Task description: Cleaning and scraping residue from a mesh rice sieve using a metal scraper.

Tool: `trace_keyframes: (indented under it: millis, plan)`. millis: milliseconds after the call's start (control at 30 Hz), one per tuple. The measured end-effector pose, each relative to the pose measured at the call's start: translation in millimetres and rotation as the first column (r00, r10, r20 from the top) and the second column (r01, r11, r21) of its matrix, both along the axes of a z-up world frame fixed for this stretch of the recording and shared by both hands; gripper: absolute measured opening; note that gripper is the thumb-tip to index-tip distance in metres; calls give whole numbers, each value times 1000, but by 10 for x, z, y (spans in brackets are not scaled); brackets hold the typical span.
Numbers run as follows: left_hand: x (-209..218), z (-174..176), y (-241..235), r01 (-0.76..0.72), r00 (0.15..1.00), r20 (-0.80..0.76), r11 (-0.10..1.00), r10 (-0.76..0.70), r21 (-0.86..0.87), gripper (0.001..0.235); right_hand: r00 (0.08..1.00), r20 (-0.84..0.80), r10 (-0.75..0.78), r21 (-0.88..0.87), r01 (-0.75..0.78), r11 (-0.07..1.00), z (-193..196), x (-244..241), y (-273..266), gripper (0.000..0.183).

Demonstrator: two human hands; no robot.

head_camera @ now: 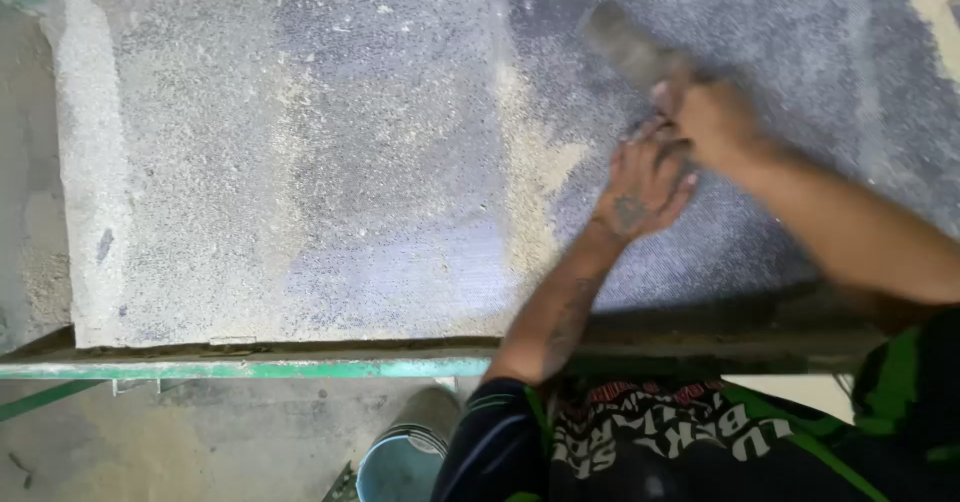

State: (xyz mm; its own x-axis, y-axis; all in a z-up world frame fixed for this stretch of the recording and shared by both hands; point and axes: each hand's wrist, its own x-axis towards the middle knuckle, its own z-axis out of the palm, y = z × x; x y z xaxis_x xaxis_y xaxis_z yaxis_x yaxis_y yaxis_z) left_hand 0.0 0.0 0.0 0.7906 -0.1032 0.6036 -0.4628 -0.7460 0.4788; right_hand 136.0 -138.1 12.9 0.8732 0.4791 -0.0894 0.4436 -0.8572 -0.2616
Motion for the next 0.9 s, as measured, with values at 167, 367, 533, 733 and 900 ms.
trace_keyframes:
  millis: [167, 367, 533, 733, 900]
  plan:
    - [-560, 331, 735, 74, 995, 77, 972, -58, -222, 36, 975, -218, 45, 142, -14, 990, 633, -263, -146, 76]
    - [-1651, 574, 1721, -336, 937, -121, 941, 329, -38, 41, 845, 95, -526, 14, 527, 849, 494, 154, -1519, 46]
    - [-2470, 660, 2206, -485, 834, -270, 873, 481, 59, 41, 810, 91, -579, -8, 582, 813, 174, -787, -884, 70]
    - [-3097, 475, 2605, -619, 764, -215, 785, 608, 21, 40, 992, 84, 91, 144, -102, 984, 567, -1388, -419, 66]
    - [-3450, 481, 2664, -692, 719, -112, 722, 686, -15, 27, 824, -57, -563, -137, 552, 822, 1125, -1182, -1458, 57]
